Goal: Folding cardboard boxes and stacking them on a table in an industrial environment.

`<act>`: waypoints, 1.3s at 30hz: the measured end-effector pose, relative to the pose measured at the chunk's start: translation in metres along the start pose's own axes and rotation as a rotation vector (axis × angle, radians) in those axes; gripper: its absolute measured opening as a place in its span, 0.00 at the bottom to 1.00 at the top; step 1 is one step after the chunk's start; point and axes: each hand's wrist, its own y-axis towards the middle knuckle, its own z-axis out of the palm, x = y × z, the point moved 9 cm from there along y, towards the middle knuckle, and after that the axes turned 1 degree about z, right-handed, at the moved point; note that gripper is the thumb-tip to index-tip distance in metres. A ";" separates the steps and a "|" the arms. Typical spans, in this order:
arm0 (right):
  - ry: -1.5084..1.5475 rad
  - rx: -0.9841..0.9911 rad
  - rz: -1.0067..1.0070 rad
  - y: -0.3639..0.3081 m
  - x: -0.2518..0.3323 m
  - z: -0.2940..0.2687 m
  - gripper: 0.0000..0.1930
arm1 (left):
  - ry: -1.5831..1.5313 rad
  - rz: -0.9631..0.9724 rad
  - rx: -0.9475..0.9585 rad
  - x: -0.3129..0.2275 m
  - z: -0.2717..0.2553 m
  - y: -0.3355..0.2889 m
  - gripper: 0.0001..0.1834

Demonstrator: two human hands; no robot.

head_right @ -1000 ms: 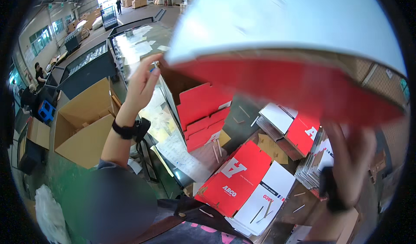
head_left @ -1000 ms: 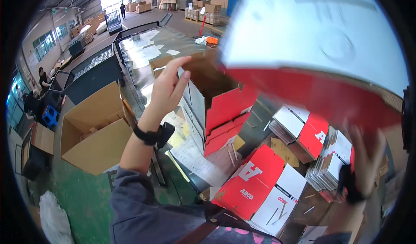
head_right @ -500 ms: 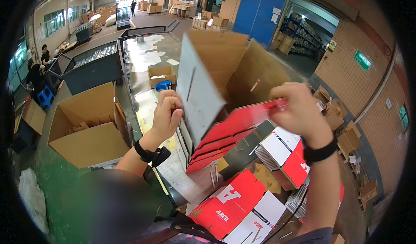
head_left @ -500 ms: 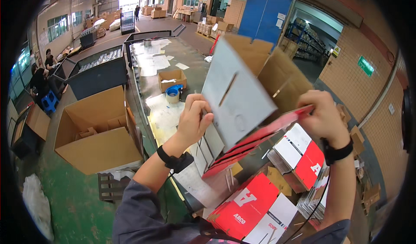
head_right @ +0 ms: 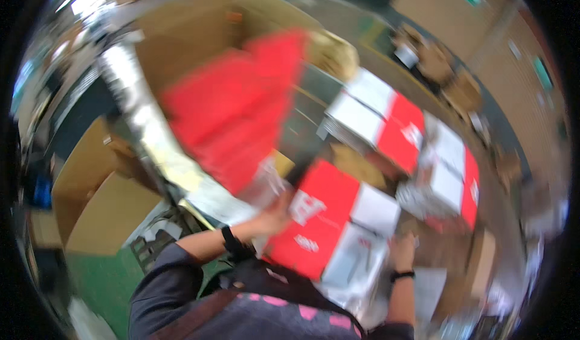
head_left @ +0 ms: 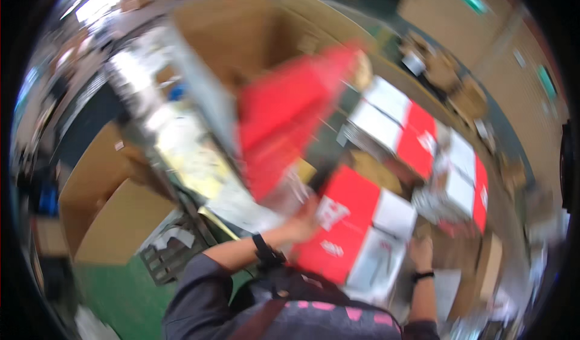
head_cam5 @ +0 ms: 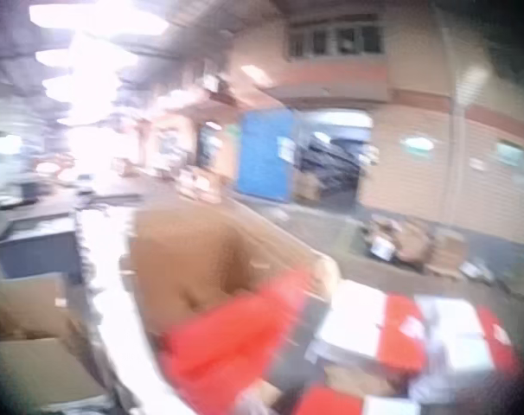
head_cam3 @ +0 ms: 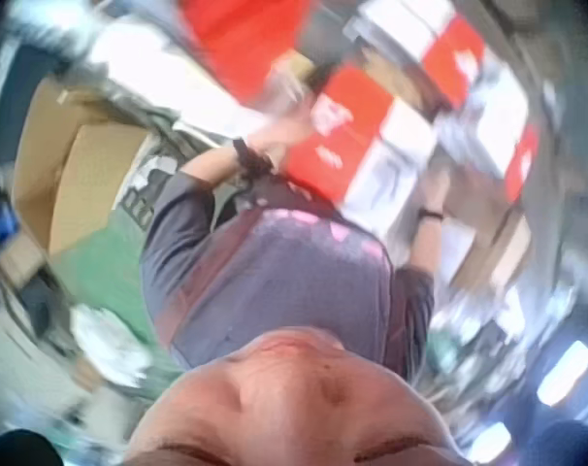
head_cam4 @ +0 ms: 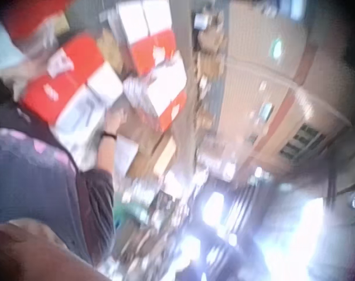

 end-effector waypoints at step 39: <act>1.138 -0.713 -0.431 0.006 0.123 -0.373 0.22 | 0.406 1.135 -0.167 -0.341 -0.122 -0.017 0.21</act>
